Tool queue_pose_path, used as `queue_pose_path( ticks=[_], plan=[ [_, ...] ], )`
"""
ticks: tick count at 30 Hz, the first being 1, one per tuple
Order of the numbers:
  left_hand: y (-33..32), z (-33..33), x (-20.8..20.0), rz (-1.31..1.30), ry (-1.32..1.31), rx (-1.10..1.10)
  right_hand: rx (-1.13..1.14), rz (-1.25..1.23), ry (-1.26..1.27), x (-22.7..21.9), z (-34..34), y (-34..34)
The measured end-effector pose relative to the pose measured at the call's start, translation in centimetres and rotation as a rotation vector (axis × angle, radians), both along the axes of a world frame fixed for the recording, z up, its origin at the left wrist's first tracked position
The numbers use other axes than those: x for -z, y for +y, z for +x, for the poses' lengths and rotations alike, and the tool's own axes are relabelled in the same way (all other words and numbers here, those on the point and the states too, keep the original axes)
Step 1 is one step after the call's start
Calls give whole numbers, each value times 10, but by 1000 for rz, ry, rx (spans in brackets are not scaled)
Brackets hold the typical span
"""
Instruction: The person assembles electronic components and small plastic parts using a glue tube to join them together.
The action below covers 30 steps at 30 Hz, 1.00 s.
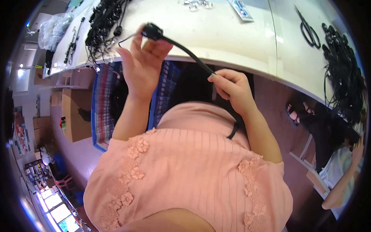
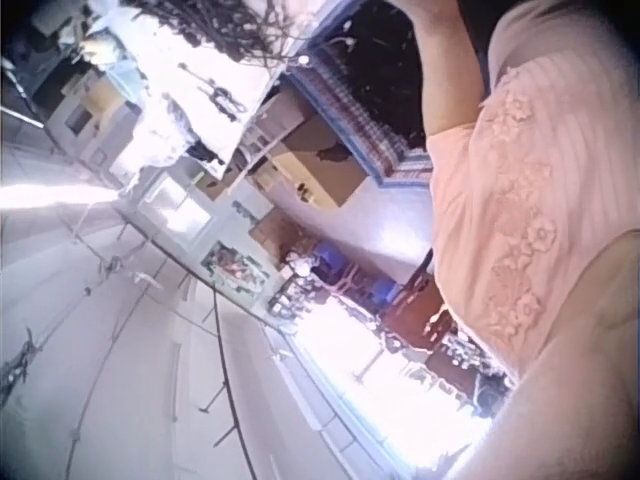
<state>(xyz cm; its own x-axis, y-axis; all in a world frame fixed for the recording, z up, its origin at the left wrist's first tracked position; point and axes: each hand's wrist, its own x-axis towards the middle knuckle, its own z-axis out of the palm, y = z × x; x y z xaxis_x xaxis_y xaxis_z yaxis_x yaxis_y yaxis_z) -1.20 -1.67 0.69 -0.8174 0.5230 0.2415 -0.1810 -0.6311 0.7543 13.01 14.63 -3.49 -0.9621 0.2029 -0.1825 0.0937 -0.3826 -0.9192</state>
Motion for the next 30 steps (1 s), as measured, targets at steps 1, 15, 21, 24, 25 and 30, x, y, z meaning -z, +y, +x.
queue_pose_path(
  ticks=[1, 15, 21, 24, 25, 30],
  plan=[
    [6, -5, 1, 73, -17, 90, -46, -121, -14, 2, -1, 2],
    [17, -3, 4, 185, -84, 103, -338, -464, -222, 17, 0, 6],
    [24, 10, -4, 7, 33, 0, -252, -268, -223, 17, 0, 1],
    [14, 4, 3, 42, 38, 24, -98, 260, 9, 24, 1, -11],
    [10, 0, 2, 46, 77, -10, -79, 361, 22, 34, 5, -16],
    [-8, -14, -16, 89, 197, -96, -11, 783, 69, 73, 15, -6]
  ],
)
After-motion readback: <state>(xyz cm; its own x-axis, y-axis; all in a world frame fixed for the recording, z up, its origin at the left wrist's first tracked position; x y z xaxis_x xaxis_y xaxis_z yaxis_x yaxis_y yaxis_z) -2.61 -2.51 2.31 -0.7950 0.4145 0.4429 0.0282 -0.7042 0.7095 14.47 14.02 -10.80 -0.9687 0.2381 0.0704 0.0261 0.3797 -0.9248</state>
